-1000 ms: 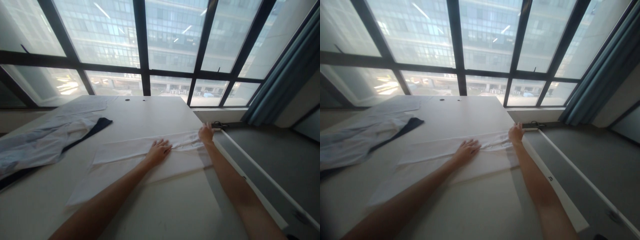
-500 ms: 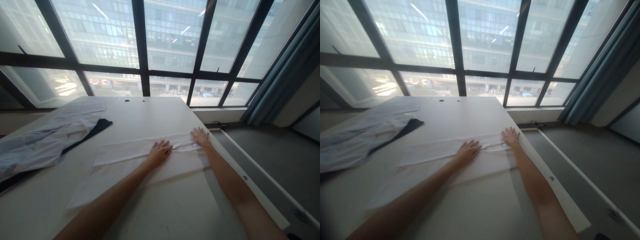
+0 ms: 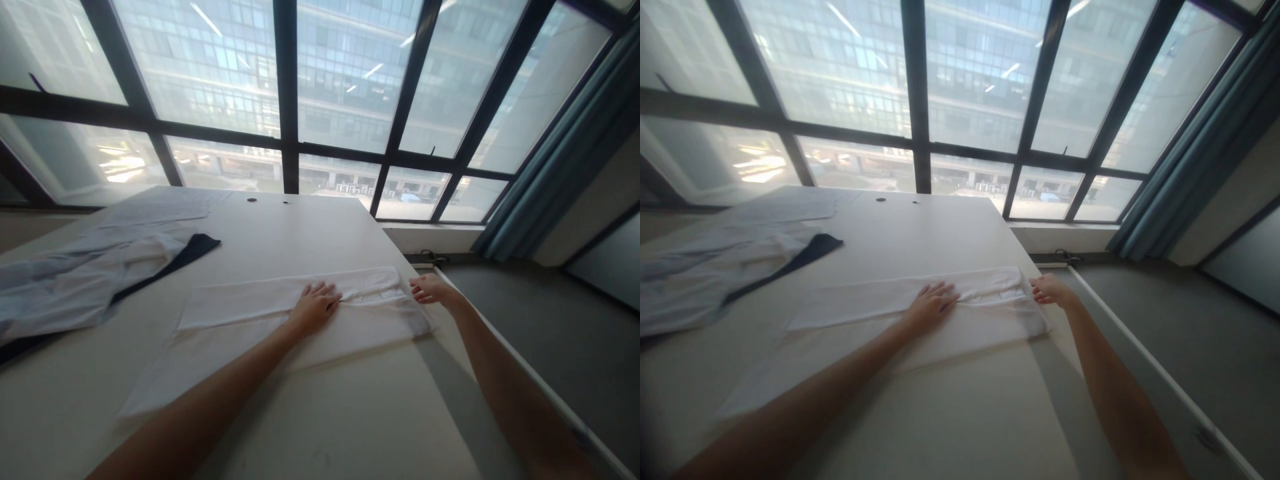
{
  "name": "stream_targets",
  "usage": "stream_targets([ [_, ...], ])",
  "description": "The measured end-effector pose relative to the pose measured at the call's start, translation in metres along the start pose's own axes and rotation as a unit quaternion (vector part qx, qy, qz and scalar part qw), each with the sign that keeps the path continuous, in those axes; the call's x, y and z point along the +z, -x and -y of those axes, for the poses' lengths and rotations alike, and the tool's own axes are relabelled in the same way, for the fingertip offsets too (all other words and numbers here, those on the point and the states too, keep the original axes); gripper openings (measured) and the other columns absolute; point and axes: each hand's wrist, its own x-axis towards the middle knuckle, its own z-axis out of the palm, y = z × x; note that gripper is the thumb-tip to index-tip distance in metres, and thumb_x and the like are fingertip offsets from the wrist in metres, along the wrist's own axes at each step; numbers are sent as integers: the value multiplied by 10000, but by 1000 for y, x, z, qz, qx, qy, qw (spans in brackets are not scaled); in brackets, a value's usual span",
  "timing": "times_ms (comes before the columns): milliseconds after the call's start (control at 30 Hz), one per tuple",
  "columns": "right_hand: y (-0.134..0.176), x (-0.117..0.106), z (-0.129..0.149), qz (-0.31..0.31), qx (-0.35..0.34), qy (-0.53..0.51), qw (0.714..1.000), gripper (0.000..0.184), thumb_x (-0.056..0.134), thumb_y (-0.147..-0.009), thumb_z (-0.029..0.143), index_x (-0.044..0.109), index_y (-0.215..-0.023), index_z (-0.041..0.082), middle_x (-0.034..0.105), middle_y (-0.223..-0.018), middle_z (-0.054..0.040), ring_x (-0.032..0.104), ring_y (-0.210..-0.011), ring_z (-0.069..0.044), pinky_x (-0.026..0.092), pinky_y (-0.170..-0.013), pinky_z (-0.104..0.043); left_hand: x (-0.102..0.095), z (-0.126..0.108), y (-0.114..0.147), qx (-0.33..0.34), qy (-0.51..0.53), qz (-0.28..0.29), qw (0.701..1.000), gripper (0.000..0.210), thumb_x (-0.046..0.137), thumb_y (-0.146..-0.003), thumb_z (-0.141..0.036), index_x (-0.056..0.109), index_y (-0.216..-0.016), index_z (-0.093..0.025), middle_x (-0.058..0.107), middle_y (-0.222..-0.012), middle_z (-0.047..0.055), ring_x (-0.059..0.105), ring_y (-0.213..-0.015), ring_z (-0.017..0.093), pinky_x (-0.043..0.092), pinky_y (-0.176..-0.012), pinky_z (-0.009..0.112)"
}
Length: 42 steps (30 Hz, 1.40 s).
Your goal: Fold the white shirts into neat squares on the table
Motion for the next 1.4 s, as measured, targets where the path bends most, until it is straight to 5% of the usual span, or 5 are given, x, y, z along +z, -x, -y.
stream_targets([
  [367, 6, -8, 9, 273, -15, -83, 958, 232, 792, -822, 315, 681, -929, 141, 739, -894, -70, 677, -698, -128, 560, -630, -198, 1, 1, 2, 3, 0, -12, 1000, 371, 417, -1049, -366, 660, -1328, -345, 545, -1497, 42, 424, -1426, 301, 306, -1166, 573],
  [667, 50, 8, 58, 177, -63, -72, 979, 374, 685, -850, 191, 651, -1222, 208, 753, -1111, -94, 746, -925, -213, 615, -749, -280, 0, -3, 3, 5, 30, -38, 999, 331, 461, -1027, -335, 697, -1259, -344, 581, -1449, 57, 461, -1391, 304, 311, -1156, 590],
  [967, 93, 77, 113, 119, -141, -24, 982, 563, 732, -756, 181, 622, -1305, 132, 532, -501, 88, 480, -421, -84, 362, -413, -173, 2, -1, -4, -56, 118, -54, 990, 401, 453, -1021, -349, 597, -1387, -271, 598, -1443, 74, 504, -1378, 264, 313, -1190, 507],
  [1200, 110, 180, 84, 229, -222, -71, 945, 491, 690, -810, 294, 618, -1280, 173, 674, -716, 15, 603, -542, -128, 473, -483, -228, -2, 10, -13, -178, 286, -119, 934, 592, 298, -1062, -401, 305, -1594, -143, 667, -1345, 115, 651, -1205, 228, 489, -1043, 366],
  [1400, 138, 158, 44, 73, -443, 32, 893, 292, 578, -916, 353, 711, -1157, 255, 713, -1159, -93, 661, -1049, -253, 545, -914, -426, 0, 10, -14, -123, 244, -113, 955, 395, 521, -958, -307, 679, -1304, -201, 682, -1332, 74, 631, -1229, 225, 450, -1097, 356],
])
